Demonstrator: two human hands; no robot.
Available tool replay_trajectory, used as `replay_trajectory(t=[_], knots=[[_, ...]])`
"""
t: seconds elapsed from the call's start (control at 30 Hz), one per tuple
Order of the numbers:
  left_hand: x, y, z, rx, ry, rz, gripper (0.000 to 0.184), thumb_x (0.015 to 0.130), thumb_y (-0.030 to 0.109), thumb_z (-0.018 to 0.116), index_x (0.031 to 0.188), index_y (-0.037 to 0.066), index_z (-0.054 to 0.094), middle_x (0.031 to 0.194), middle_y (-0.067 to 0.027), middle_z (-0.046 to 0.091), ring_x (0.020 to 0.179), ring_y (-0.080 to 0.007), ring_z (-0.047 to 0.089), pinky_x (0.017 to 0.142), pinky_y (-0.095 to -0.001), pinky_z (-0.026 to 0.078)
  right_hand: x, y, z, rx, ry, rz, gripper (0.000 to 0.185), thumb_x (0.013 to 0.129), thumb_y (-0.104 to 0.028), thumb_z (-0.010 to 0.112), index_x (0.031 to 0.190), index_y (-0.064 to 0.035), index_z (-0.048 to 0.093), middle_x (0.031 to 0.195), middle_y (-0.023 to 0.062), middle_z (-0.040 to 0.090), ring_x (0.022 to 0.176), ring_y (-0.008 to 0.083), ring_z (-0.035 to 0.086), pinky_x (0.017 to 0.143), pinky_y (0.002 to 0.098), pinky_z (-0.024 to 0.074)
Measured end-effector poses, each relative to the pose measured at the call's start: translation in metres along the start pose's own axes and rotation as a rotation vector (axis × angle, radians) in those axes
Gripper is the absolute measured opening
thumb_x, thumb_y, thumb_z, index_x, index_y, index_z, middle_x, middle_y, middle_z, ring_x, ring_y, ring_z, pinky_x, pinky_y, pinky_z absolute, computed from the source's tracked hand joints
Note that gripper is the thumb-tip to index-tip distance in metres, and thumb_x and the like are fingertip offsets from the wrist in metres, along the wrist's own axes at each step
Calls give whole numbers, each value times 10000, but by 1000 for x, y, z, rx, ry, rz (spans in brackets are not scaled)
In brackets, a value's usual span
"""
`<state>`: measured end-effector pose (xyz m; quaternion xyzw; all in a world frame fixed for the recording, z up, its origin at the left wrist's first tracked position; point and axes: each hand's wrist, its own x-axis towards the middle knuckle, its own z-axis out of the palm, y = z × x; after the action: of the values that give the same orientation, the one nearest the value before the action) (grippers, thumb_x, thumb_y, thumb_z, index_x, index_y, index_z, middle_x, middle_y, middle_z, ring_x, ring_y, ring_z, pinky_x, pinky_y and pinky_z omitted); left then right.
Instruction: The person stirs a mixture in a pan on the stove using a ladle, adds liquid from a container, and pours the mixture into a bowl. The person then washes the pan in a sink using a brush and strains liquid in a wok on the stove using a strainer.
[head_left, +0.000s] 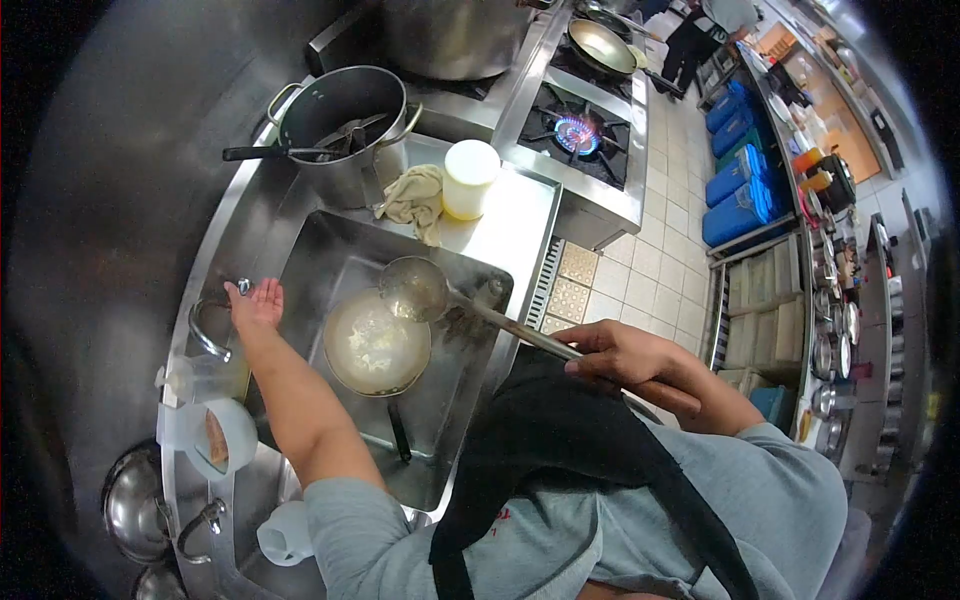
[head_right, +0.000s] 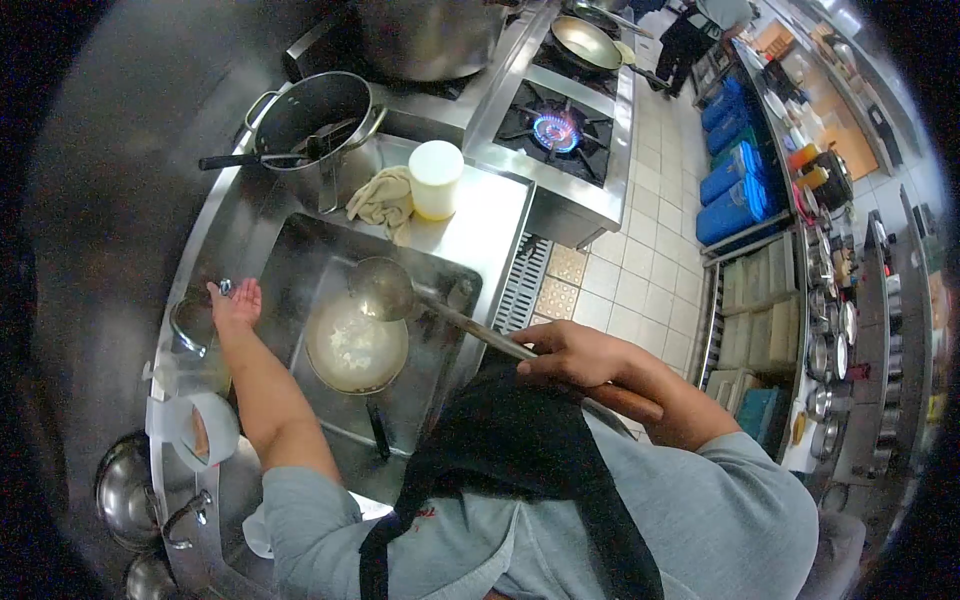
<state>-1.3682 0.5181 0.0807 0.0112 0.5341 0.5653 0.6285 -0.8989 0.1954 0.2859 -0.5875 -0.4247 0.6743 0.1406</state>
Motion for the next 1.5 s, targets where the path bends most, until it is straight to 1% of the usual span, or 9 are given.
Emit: replay_trajectory(t=[0.27, 0.33, 0.5, 0.67, 0.77, 0.9, 1.03, 1.13, 1.5], knots=[[38, -32, -5, -275, -19, 194, 670, 926, 494, 583, 1300, -27, 390, 1188, -125, 566, 988, -258, 614, 849, -403, 552, 13, -3, -6, -44, -53, -8, 512, 945, -150, 587, 1410, 6, 440, 856, 66, 664, 677, 96, 574, 587, 260, 475], [15, -44, -1, -175, 6, 364, 507, 974, 380, 546, 1278, -11, 439, 1183, -111, 580, 963, -267, 619, 856, -408, 554, 18, -3, -9, -53, -73, 30, 500, 937, -217, 598, 1374, 0, 485, 1062, 153, 677, 941, 177, 622, 860, 330, 485], [16, -100, -87, -87, 9, 144, 325, 965, 218, 568, 1207, 7, 517, 1159, -105, 591, 943, -268, 613, 837, -393, 555, 53, 3, -5, -40, -96, 18, 382, 929, -243, 582, 1225, -2, 585, 719, 45, 587, 631, 146, 581, 567, 302, 480], [-50, -146, -136, -133, -34, 58, 327, 898, 116, 652, 1188, 18, 537, 1025, -93, 607, 889, -239, 604, 841, -386, 544, 127, 18, 14, 51, -286, 103, 308, 929, -249, 577, 1132, -19, 606, 720, 28, 565, 590, 130, 567, 467, 297, 477], [-74, -143, -144, -50, -69, 134, 379, 879, 79, 666, 1222, 14, 518, 1103, -117, 609, 988, -273, 595, 911, -414, 517, 186, 47, 32, -77, -441, 42, 255, 920, -257, 592, 1003, -15, 596, 749, 59, 588, 617, 161, 590, 455, 317, 493], [-113, -124, -132, -60, -127, 118, 454, 916, 126, 628, 1326, 29, 458, 1369, -164, 493, 1242, -358, 471, 1065, -482, 395, 221, 66, 66, 129, -391, 202, 250, 918, -267, 600, 1005, -33, 576, 799, 89, 621, 653, 182, 601, 500, 341, 526], [-141, -121, -112, 28, -52, 58, 476, 966, 218, 562, 1403, 100, 415, 1442, -116, 433, 1282, -334, 445, 1065, -476, 392, 209, 77, 57, 250, -521, -55, 275, 936, -300, 588, 1064, -56, 581, 909, 105, 640, 651, 184, 599, 603, 374, 560], [-141, -140, -116, 88, -51, 9, 642, 957, 292, 570, 1498, 109, 275, 1511, -114, 348, 1361, -360, 351, 1115, -494, 305, 163, 60, 28, 243, -394, 94, 287, 951, -292, 576, 1110, -54, 583, 940, 106, 644, 629, 180, 601, 592, 356, 564], [-198, -242, -96, 376, 41, 9, 582, 975, 329, 524, 1476, 109, 324, 1486, -113, 394, 1299, -352, 437, 1069, -472, 348, 77, 177, -158, 426, 37, 16, 253, 932, -178, 573, 1134, -27, 599, 984, 141, 688, 624, 185, 632, 570, 331, 576]])
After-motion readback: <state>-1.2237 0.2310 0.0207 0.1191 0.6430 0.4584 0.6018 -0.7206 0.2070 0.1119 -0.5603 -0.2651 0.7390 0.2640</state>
